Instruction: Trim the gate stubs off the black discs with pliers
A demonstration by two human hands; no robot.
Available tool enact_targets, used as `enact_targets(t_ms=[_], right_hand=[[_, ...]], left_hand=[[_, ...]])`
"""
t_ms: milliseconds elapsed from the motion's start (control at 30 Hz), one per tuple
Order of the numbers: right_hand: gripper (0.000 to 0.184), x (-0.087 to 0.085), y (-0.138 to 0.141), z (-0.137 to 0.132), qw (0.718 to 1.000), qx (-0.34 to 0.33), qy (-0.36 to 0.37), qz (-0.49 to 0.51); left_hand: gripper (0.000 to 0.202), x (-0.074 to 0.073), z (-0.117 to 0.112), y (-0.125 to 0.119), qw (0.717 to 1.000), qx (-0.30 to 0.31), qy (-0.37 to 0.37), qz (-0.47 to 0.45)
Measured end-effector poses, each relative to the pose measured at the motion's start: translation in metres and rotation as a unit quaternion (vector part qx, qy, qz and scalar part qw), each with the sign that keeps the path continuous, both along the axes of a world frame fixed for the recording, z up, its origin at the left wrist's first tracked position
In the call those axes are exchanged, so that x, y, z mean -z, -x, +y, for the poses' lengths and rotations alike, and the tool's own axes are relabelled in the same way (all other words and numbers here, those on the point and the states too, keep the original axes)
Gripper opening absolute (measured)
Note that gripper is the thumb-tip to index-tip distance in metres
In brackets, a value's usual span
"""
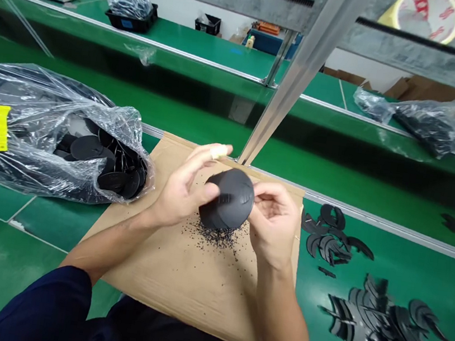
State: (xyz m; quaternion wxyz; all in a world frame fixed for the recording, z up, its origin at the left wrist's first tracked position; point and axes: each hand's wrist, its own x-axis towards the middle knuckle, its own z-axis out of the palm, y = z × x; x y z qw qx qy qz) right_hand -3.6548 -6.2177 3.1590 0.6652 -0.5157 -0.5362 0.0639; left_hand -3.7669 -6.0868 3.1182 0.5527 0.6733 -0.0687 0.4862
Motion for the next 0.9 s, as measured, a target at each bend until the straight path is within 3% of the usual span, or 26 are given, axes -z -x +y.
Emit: enact_targets(t_ms=[67, 133, 233, 300, 400, 467, 567, 667, 733, 800, 900], right_hand=[[0.021, 0.001, -0.005, -0.001, 0.997, -0.060, 0.055, 0.018], [0.021, 0.006, -0.011, -0.007, 0.993, -0.053, 0.100, -0.016], [0.025, 0.022, -0.035, -0.029, 0.965, 0.059, 0.182, -0.182], [0.037, 0.043, -0.059, -0.053, 0.908, 0.142, 0.254, -0.303], [0.062, 0.079, -0.091, -0.090, 0.815, 0.221, 0.378, -0.380], [0.064, 0.096, -0.101, -0.107, 0.774, 0.238, 0.430, -0.400], [0.060, 0.105, -0.102, -0.118, 0.746, 0.258, 0.454, -0.414], [0.059, 0.101, -0.103, -0.116, 0.722, 0.282, 0.475, -0.417], [0.050, 0.096, -0.106, -0.112, 0.726, 0.284, 0.482, -0.400], [0.045, 0.092, -0.107, -0.107, 0.756, 0.285, 0.463, -0.365], [0.046, 0.087, -0.095, -0.095, 0.837, 0.239, 0.405, -0.280]], left_hand=[[0.055, 0.004, 0.002, 0.002, 0.986, 0.107, 0.096, 0.081], [0.046, 0.012, 0.002, 0.006, 0.951, 0.197, 0.186, 0.150], [0.038, 0.027, -0.001, 0.013, 0.908, 0.182, 0.321, 0.197], [0.041, 0.038, -0.003, 0.016, 0.892, 0.144, 0.377, 0.204], [0.046, 0.052, -0.003, 0.016, 0.883, 0.127, 0.397, 0.216], [0.050, 0.058, -0.003, 0.014, 0.884, 0.132, 0.388, 0.223], [0.052, 0.065, -0.002, 0.009, 0.899, 0.113, 0.360, 0.223], [0.047, 0.069, -0.002, 0.005, 0.921, 0.077, 0.312, 0.220], [0.044, 0.072, -0.003, 0.004, 0.934, 0.067, 0.276, 0.218], [0.039, 0.075, -0.005, 0.004, 0.943, 0.064, 0.242, 0.220], [0.037, 0.082, -0.006, 0.005, 0.950, 0.065, 0.199, 0.231]])
